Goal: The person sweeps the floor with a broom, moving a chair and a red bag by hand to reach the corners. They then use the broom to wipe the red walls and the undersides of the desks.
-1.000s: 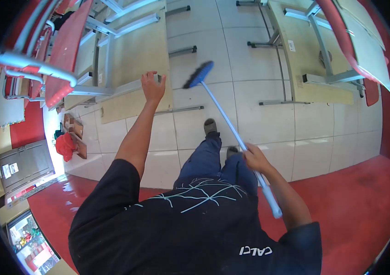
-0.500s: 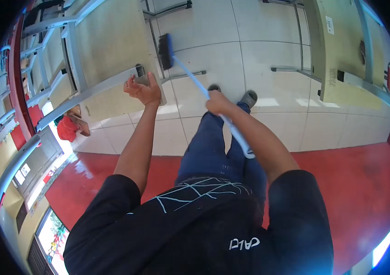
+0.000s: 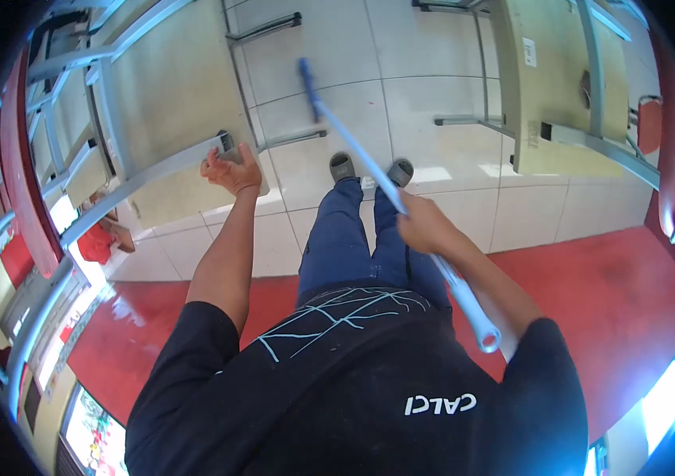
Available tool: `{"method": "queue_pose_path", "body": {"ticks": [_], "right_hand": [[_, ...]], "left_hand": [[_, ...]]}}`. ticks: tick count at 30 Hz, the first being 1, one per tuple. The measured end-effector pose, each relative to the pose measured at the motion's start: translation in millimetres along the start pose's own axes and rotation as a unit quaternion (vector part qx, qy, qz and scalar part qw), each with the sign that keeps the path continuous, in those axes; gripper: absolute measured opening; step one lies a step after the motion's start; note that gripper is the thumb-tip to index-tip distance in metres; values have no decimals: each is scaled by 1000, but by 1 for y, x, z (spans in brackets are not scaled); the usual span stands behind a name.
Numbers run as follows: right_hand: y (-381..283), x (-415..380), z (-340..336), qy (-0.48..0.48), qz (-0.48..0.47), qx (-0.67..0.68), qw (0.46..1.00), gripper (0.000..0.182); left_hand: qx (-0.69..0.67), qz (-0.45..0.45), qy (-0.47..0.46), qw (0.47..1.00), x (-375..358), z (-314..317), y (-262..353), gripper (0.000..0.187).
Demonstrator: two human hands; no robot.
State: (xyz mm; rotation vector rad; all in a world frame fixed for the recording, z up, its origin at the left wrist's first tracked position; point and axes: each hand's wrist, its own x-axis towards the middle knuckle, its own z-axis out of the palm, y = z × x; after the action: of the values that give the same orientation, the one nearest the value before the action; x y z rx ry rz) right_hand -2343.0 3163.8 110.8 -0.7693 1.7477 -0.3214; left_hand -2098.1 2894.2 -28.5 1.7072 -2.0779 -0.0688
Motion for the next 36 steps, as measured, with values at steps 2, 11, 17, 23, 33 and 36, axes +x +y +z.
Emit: {"method": "queue_pose_path", "body": {"ticks": [2,11,17,23,33,36], "right_hand": [[-8,52,8,-19,-52,21,998,45],[60,157,31,17,24,140,990,19],[84,-7,-4,16,163,236,958,17],[22,29,-80,67,49,315,945,45],[-58,359,-134,237,14,166,957,22],[-48,348,-106,236,60,283,928,20]], "left_hand": [[1,-7,3,1000,1,-2,2,62],[2,10,-1,1000,-3,-6,3,58],[-15,9,3,1000,0,-12,5,57],[-23,9,13,1000,4,-16,11,57],[-19,29,9,999,3,-6,6,59],[-11,25,-2,1000,0,-3,4,60]]}}
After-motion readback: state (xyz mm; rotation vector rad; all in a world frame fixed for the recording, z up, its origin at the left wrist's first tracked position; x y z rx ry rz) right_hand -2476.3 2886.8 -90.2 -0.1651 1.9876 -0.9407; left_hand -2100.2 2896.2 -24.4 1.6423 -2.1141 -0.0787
